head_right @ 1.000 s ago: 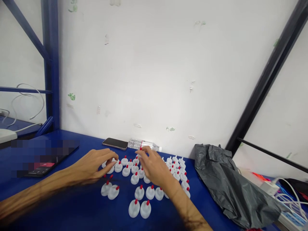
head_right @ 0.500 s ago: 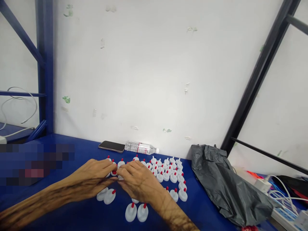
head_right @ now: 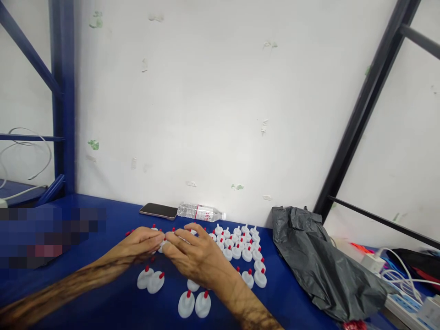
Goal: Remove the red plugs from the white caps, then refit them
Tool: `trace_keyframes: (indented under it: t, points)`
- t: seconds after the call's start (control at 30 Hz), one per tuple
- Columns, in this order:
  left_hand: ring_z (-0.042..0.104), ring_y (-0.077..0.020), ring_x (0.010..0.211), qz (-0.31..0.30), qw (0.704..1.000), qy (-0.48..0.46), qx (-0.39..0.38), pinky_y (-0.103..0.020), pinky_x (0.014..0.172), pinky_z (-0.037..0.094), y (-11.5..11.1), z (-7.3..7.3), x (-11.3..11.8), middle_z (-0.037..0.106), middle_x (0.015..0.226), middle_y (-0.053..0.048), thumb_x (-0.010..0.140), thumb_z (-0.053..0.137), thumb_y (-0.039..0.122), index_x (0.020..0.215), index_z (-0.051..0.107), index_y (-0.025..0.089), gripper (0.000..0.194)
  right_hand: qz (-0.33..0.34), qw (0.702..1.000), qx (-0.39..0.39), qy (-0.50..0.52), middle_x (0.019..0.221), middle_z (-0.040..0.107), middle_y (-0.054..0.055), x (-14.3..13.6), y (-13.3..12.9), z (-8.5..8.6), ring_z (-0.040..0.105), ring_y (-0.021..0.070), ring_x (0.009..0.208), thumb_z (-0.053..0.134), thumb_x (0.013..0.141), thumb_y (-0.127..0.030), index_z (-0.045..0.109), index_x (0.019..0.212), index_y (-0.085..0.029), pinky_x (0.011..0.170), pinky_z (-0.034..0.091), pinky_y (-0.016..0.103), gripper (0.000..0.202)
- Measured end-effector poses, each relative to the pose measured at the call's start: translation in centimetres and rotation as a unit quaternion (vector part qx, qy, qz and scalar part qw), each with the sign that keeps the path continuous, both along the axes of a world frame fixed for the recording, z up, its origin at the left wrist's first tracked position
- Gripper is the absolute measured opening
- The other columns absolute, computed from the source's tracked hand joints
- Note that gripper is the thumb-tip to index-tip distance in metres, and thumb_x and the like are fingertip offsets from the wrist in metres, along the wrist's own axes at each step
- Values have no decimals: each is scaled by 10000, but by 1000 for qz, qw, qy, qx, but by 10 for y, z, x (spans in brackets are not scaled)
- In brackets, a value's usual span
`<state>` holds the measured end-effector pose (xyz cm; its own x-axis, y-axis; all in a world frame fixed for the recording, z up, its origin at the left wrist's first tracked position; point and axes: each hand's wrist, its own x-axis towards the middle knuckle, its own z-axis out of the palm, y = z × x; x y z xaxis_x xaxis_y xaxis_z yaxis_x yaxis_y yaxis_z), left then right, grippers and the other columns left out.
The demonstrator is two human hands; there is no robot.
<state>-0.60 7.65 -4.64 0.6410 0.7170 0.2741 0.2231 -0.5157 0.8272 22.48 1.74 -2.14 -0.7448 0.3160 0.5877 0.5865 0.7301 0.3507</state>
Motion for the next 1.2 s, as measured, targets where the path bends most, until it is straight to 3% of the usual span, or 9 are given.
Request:
trace_keyframes:
  t: [0.07,0.17,0.33,0.43,0.57,0.8,0.93,1.03,1.2]
  points:
    - [193,-112,448,-11,997,-39,-73,-285,445,224,7,3,-4,206,525,77,975,301,660,657,239,252,521,-33,999,8,19,1278,729,55,15,8,2,674,225,1164,394,1068,-136,671,1181,-242,1067,520,443,318]
    - [179,-106,483,20,997,-46,-51,-272,463,219,16,11,-15,196,548,80,977,311,641,653,238,248,514,-134,984,-39,110,1235,724,90,46,22,4,654,272,1162,430,1080,-237,667,1156,-222,1031,526,481,249]
    - [370,-136,603,122,965,125,195,-295,601,269,17,13,-25,436,646,42,1016,380,453,706,406,209,395,-215,960,-96,154,1255,677,107,75,37,-6,669,266,1091,346,1097,-273,633,1285,-250,962,567,466,344]
    - [515,-173,696,100,924,220,296,-318,668,311,9,8,-21,591,783,7,1008,397,309,819,533,214,251,-226,955,-150,118,1355,665,109,76,39,-12,622,274,1244,318,1103,-287,628,1359,-255,1115,476,508,404]
    - [573,-184,790,54,918,261,293,-314,702,344,-2,8,-15,633,909,-9,1001,395,231,867,552,226,206,-238,945,-210,81,1508,576,113,75,41,-16,448,273,1470,293,1117,-381,519,1508,-207,1255,296,555,484]
    - [521,-166,743,32,915,265,301,-302,682,320,1,5,-17,612,881,15,959,438,194,840,515,231,147,-267,926,-259,60,1534,551,100,80,45,-25,432,305,1482,269,1111,-490,495,1534,-246,1237,299,608,539]
    - [520,-167,735,30,916,264,300,-301,683,320,2,4,-17,610,869,14,961,438,201,833,510,231,150,-275,930,-235,73,1420,653,74,82,41,-18,541,300,1384,282,1116,-419,602,1421,-293,1201,346,610,460]
    - [519,-167,736,29,915,268,300,-297,689,325,2,5,-17,606,870,16,967,435,206,836,508,232,152,-287,932,-203,88,1096,764,110,83,39,-11,658,306,1172,259,1116,-342,729,1140,-228,1150,380,619,484]
    - [513,-168,719,22,913,278,298,-300,671,321,4,4,-17,617,873,13,986,411,226,837,516,235,182,-295,932,-192,90,791,719,95,85,40,-13,691,294,944,254,1113,-355,682,742,-232,1090,411,630,579]
